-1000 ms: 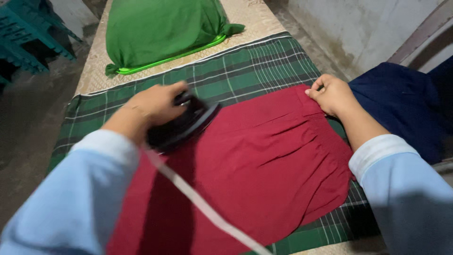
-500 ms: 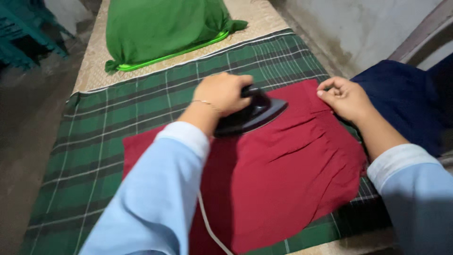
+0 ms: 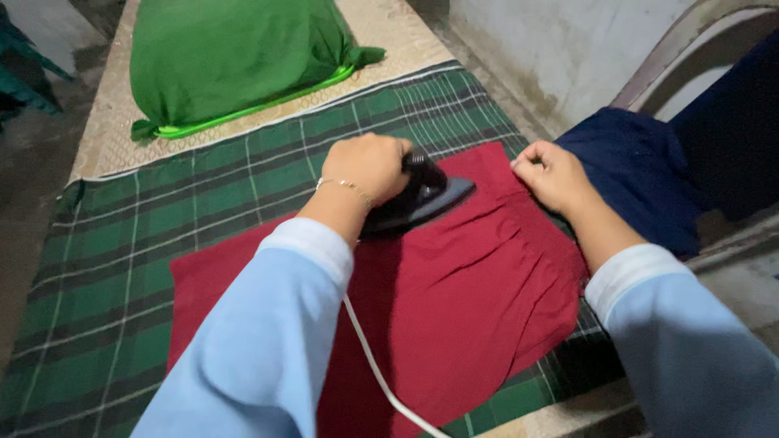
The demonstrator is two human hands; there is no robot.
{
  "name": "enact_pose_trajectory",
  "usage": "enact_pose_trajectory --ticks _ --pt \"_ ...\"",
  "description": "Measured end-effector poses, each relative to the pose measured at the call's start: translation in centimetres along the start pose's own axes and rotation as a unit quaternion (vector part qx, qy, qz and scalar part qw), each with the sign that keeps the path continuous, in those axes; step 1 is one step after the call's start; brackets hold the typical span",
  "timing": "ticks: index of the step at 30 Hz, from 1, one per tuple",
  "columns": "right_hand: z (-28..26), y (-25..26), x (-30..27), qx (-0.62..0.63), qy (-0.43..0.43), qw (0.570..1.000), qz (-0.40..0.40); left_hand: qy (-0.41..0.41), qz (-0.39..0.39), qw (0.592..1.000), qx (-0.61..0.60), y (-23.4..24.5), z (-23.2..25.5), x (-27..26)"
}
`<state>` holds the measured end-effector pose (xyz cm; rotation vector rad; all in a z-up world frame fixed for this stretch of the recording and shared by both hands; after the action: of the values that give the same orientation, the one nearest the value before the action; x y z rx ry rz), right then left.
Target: The person irons a red shirt on a plaid-covered table using a handheld electric iron. They smooth the fabric, fold the collar, and press the sleeves and body of the shirt while adjusting its position.
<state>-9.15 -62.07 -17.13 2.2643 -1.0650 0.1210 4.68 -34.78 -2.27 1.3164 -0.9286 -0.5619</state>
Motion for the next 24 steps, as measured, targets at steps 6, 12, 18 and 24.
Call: enact_pose_trajectory --ticks 6,12,18,24 --pt "0.9 -1.5 0.6 -0.019 -0.030 0.997 -0.070 0.019 -0.025 0.999 -0.013 0.3 -1.6 -0.3" --pt "1.5 -2.2 0.9 0.009 0.012 0.998 -0.068 -0.036 -0.032 0.999 0.007 1.2 -2.1 -1.1" --pt "2.4 -2.4 0.4 0.048 -0.061 0.995 -0.061 0.000 0.012 0.999 0.031 1.1 -1.1 -0.8" --pt "1.3 -1.8 0.6 0.011 -0.009 0.999 -0.052 0.001 -0.013 1.000 0.026 1.0 -1.9 -1.2"
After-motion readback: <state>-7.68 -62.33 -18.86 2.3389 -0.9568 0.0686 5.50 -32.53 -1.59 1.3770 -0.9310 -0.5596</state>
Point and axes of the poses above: each hand's wrist, its own x-axis towards the middle knuckle, its own y-axis out of the back of the hand, z = x × y, the point moved 8 cm from there along x, towards the middle knuckle, and after that the axes turned 8 degrees about z, right-handed, at the moved point
